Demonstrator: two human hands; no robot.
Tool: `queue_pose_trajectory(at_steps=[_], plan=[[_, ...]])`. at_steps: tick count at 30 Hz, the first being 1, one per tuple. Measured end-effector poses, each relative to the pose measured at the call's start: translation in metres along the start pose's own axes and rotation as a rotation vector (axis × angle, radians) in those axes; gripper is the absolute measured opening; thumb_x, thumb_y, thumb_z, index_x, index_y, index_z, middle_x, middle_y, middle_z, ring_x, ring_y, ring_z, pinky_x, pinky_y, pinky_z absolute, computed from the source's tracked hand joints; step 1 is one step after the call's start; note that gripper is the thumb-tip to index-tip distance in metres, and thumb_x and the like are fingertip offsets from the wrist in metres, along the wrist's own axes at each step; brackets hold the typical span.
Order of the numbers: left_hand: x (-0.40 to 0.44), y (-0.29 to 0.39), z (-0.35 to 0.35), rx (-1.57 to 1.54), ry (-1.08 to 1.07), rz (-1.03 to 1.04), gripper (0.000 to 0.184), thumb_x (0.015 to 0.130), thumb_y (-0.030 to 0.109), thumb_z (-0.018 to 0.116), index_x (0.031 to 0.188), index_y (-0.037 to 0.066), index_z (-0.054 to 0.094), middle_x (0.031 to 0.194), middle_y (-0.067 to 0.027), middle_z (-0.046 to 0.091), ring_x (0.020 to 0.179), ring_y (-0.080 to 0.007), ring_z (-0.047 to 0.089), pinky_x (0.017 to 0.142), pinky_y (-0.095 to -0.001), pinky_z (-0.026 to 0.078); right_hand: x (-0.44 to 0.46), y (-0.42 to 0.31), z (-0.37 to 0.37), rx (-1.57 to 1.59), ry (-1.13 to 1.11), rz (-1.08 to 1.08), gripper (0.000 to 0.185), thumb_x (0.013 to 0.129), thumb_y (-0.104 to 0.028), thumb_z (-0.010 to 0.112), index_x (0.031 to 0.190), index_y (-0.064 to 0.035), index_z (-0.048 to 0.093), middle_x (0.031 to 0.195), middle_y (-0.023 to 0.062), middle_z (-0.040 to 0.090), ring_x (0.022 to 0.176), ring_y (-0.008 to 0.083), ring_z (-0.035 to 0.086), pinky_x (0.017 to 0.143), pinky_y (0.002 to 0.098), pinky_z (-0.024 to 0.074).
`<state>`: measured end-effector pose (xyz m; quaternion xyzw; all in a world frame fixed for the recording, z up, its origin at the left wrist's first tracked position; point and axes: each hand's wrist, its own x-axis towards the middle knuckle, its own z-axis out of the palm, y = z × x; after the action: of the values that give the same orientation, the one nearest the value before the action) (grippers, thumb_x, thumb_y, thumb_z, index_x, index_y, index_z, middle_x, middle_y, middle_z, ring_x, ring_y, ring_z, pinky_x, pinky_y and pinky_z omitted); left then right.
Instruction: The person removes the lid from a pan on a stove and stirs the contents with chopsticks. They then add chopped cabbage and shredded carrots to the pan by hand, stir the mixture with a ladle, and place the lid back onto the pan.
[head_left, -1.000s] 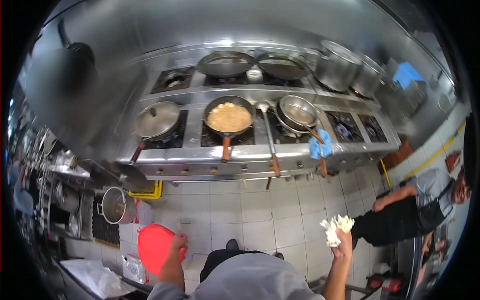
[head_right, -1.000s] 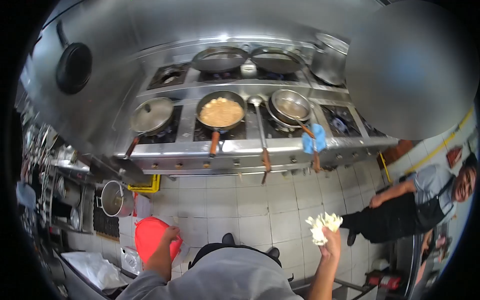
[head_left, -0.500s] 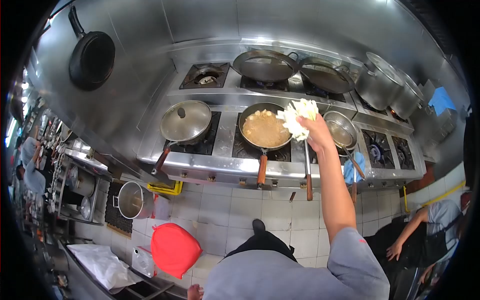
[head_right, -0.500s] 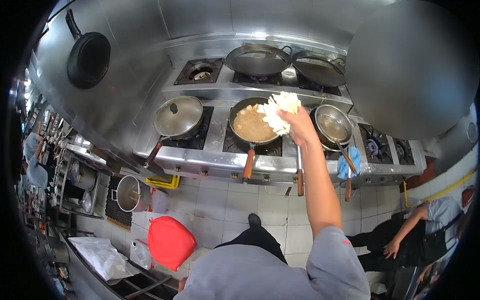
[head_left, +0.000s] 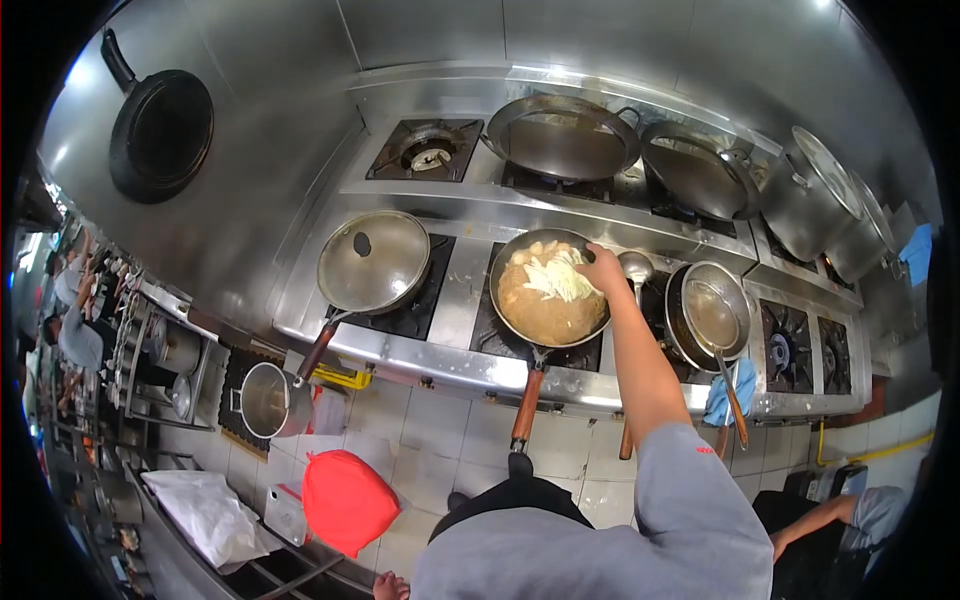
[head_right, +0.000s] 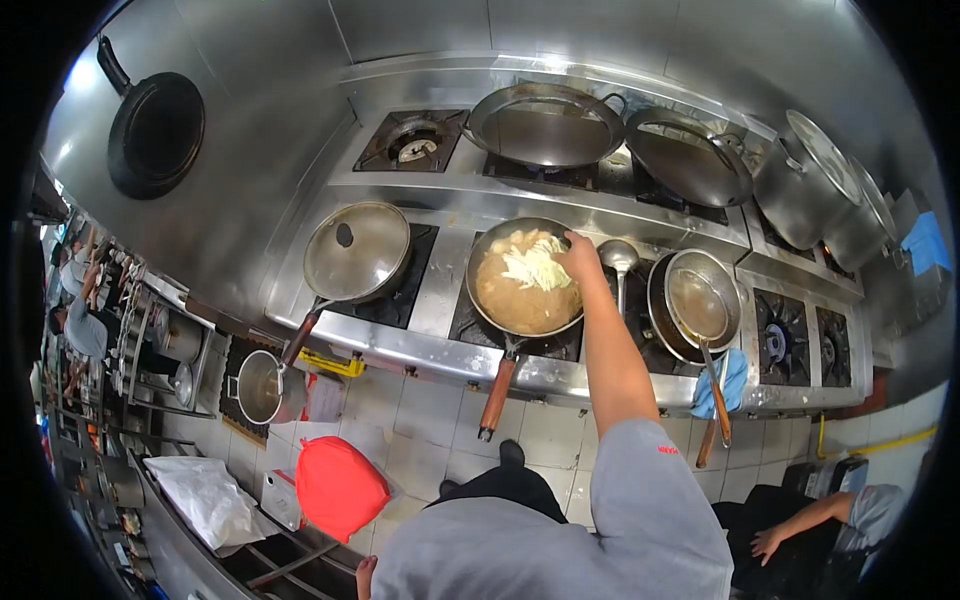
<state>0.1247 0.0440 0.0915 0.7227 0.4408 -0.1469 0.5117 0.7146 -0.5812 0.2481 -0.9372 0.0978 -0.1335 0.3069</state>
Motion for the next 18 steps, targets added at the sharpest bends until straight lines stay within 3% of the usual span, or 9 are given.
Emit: queue_pose_trajectory(at_steps=[4, 6, 11, 14, 15, 17, 18], plan=[[0.003, 0.011, 0.003, 0.145, -0.039, -0.005, 0.023, 0.084, 0.022, 0.060, 0.090, -0.001, 0.063, 0.075, -0.0035, 0.062, 0.069, -0.0105, 0.056, 0.065, -0.0244, 0.045, -0.002, 0.012, -0.006, 0.098, 0.025, 0.029, 0.037, 0.068, -0.012, 0.068, 0.103, -0.0030, 0.062, 0.103, 0.0192, 0.061, 0.095, 0.0325, 0.059, 0.081, 0.0365, 0.0466], [0.007, 0.016, 0.008, 0.186, -0.054, -0.007, 0.023, 0.084, 0.021, 0.060, 0.090, -0.001, 0.062, 0.075, -0.0036, 0.062, 0.069, -0.0106, 0.056, 0.065, -0.0244, 0.045, -0.005, 0.011, 0.007, -0.019, -0.002, 0.008, 0.029, 0.069, -0.012, 0.065, 0.098, -0.0077, 0.066, 0.096, 0.0184, 0.063, 0.090, 0.0341, 0.060, 0.081, 0.0369, 0.0469], [0.023, 0.039, 0.013, 0.197, -0.031, 0.056, 0.024, 0.084, 0.021, 0.060, 0.091, -0.002, 0.062, 0.076, -0.0039, 0.063, 0.070, -0.0108, 0.056, 0.066, -0.0244, 0.046, -0.012, 0.010, 0.044, -0.214, -0.153, -0.187, 0.030, 0.072, -0.010, 0.059, 0.101, -0.0111, 0.064, 0.095, 0.0171, 0.056, 0.095, 0.0338, 0.055, 0.079, 0.0420, 0.0470], [0.033, 0.048, 0.013, 0.186, 0.032, 0.128, 0.024, 0.084, 0.021, 0.060, 0.092, -0.002, 0.062, 0.077, -0.0040, 0.063, 0.071, -0.0109, 0.057, 0.066, -0.0244, 0.046, 0.005, 0.017, 0.049, -0.336, 0.135, -0.008, 0.029, 0.076, -0.006, 0.048, 0.100, -0.0113, 0.064, 0.091, 0.0157, 0.055, 0.090, 0.0375, 0.055, 0.077, 0.0443, 0.0474], [0.036, 0.046, 0.013, 0.185, 0.036, 0.127, 0.024, 0.084, 0.021, 0.060, 0.092, -0.002, 0.062, 0.077, -0.0040, 0.063, 0.071, -0.0109, 0.057, 0.066, -0.0244, 0.046, 0.004, 0.013, 0.049, -0.335, 0.067, -0.005, 0.028, 0.076, -0.007, 0.049, 0.099, -0.0107, 0.064, 0.094, 0.0163, 0.055, 0.091, 0.0371, 0.055, 0.077, 0.0444, 0.0474], [0.051, 0.044, 0.014, -0.162, -0.012, 0.057, 0.026, 0.084, 0.021, 0.060, 0.095, -0.002, 0.061, 0.077, -0.0046, 0.063, 0.072, -0.0111, 0.057, 0.067, -0.0254, 0.046, 0.000, 0.004, 0.054, -0.332, 0.004, -0.009, 0.027, 0.076, -0.008, 0.049, 0.099, -0.0102, 0.064, 0.097, 0.0169, 0.054, 0.092, 0.0367, 0.055, 0.078, 0.0445, 0.0474], [0.052, 0.042, 0.016, -0.169, -0.009, 0.059, 0.026, 0.084, 0.021, 0.060, 0.095, -0.002, 0.061, 0.077, -0.0046, 0.063, 0.072, -0.0111, 0.057, 0.067, -0.0254, 0.046, -0.004, 0.003, 0.062, -0.199, -0.031, -0.211, 0.026, 0.077, -0.008, 0.049, 0.098, -0.0095, 0.063, 0.099, 0.0176, 0.054, 0.093, 0.0370, 0.054, 0.079, 0.0442, 0.0472]])
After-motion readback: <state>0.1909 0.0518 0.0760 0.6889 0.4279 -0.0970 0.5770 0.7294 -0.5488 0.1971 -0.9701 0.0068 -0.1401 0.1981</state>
